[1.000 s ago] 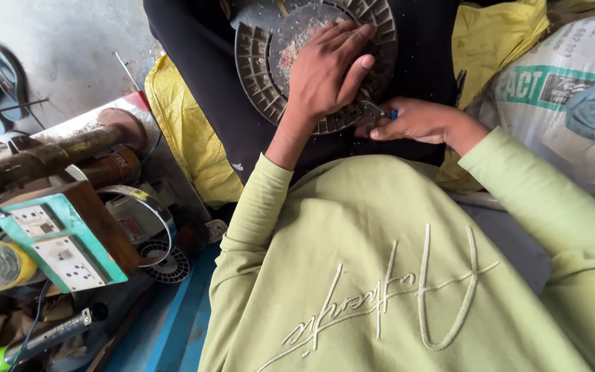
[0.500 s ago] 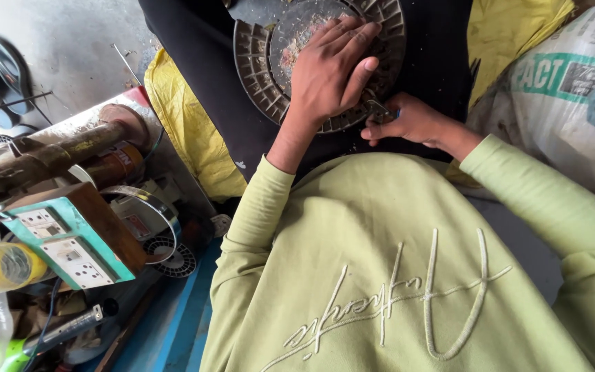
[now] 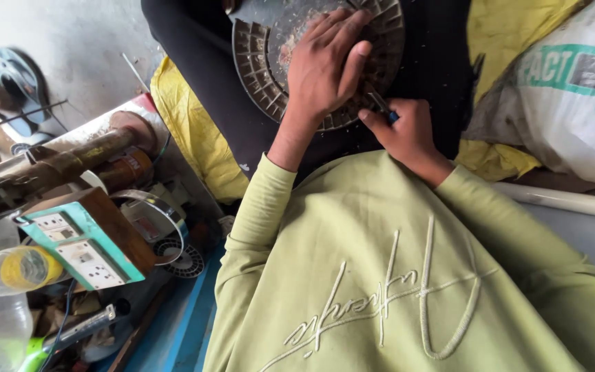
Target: The recorder is using a small tool to work on the copper windings of a circular fan motor part.
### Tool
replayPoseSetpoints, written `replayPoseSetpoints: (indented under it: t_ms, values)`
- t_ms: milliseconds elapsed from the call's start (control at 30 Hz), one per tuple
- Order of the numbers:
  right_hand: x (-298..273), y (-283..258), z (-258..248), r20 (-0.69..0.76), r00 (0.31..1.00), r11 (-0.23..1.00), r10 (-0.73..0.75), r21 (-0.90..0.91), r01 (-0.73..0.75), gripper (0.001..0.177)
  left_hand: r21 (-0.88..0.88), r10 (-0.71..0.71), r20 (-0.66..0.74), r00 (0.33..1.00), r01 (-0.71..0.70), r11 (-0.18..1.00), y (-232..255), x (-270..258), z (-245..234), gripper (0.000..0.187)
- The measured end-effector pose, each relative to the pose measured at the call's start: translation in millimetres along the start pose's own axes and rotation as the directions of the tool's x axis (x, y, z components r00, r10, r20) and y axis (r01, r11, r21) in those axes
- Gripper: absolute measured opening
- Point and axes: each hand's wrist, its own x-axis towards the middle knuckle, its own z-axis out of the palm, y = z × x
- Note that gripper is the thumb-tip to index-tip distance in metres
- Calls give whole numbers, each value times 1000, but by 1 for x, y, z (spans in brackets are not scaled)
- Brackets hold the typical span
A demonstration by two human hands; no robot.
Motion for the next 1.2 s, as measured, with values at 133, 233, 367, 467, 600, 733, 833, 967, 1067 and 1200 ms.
replayPoseSetpoints:
  t_ms: [133,233,367,467,600,733,833,967,1067,1200]
  values:
    - [2,-21,-26,32,960,932,-278,-235,277,29,-27,-25,-37,999,24,999,2,1,-1,40]
    - [2,-14,-32,119,959,904,-256,-322,281,27,-26,-39,-46,998,38,999,6,0,-3,40]
    - [14,-12,-39,342,921,966,186,104,-234,22,-11,-52,-59,997,52,999,7,-3,0,43]
    - [30,27,-37,518,813,835,264,299,-462,26,8,-45,-66,997,46,999,5,-2,1,45]
    - [33,30,-38,567,792,777,227,384,-498,27,26,-42,-62,997,43,999,8,-2,1,48]
    - [25,-9,-34,461,864,890,200,284,-357,29,50,-48,-66,997,52,997,8,-3,1,49]
    - [10,-17,-21,302,949,995,93,-62,-78,31,30,-63,-70,996,65,997,10,-2,2,46]
    - [-5,-6,6,213,966,687,-143,-681,252,30,22,-75,-98,992,78,997,11,-5,4,43]
    - [-9,-4,16,184,971,509,-154,-828,237,18,28,-80,-104,991,83,996,8,-4,3,41]
    - [-12,-14,17,155,964,415,-215,-879,233,33,23,-77,-105,991,80,997,14,-3,3,39]
